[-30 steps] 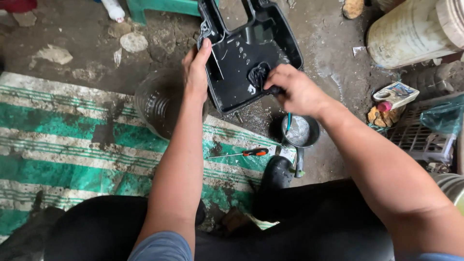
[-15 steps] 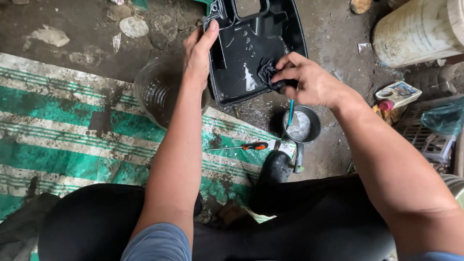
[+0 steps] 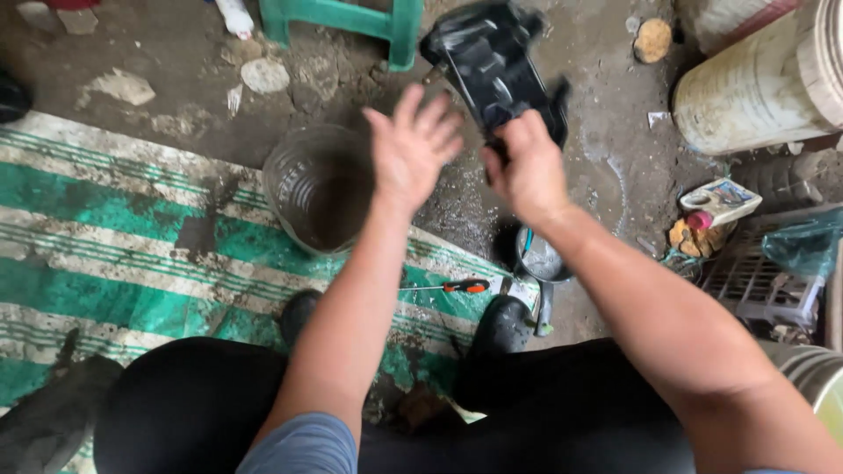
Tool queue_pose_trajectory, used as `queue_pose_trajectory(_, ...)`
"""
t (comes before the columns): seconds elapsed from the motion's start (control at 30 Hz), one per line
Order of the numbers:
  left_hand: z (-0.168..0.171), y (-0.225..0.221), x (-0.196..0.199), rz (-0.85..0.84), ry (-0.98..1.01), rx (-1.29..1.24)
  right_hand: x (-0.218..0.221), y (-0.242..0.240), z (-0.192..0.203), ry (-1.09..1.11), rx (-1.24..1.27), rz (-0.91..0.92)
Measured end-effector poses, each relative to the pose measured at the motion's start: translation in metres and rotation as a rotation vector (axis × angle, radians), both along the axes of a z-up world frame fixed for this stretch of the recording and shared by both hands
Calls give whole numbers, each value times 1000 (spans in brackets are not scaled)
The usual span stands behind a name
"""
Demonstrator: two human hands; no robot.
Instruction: Cleaning a motorcycle air filter housing using a cloth, brush, and cleaning solution
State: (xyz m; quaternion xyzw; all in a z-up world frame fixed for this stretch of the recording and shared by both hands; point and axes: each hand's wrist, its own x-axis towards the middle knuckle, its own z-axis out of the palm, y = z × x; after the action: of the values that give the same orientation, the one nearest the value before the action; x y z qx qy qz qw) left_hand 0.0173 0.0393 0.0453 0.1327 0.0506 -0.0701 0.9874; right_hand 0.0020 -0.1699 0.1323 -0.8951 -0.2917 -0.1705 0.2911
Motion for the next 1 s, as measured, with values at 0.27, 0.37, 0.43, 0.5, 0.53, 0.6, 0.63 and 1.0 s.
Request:
queue_pose_trajectory(0.27,32,-24,26,410,323,388,-15,43,-50,-7,-58,110)
queue_pose_trajectory(0.37,17,-25,30,417,461,409,-12,35,-43,174,76,207)
queue_pose_trajectory(0.43,17,-28,31,416,504,347,-10,24,-23,298,180,243)
queue_pose_trajectory(0.5,40,-24,27,394,456,198,-8,11,2,789,546,-19)
queue_pose_trajectory(0.53,39,-19,26,397,461,194,-2,3,9,793,540,-18)
queue_pose_trajectory(0.6,38,-11,25,242,321,128,11,-14,24,944,691,180)
queue_pose_trajectory(0.63,35,-15,29,241,322,125,9,-11,28,944,689,178)
queue_pose_trajectory(1.0,104,-21,5,326,364,489,-10,39,49,248,63,82)
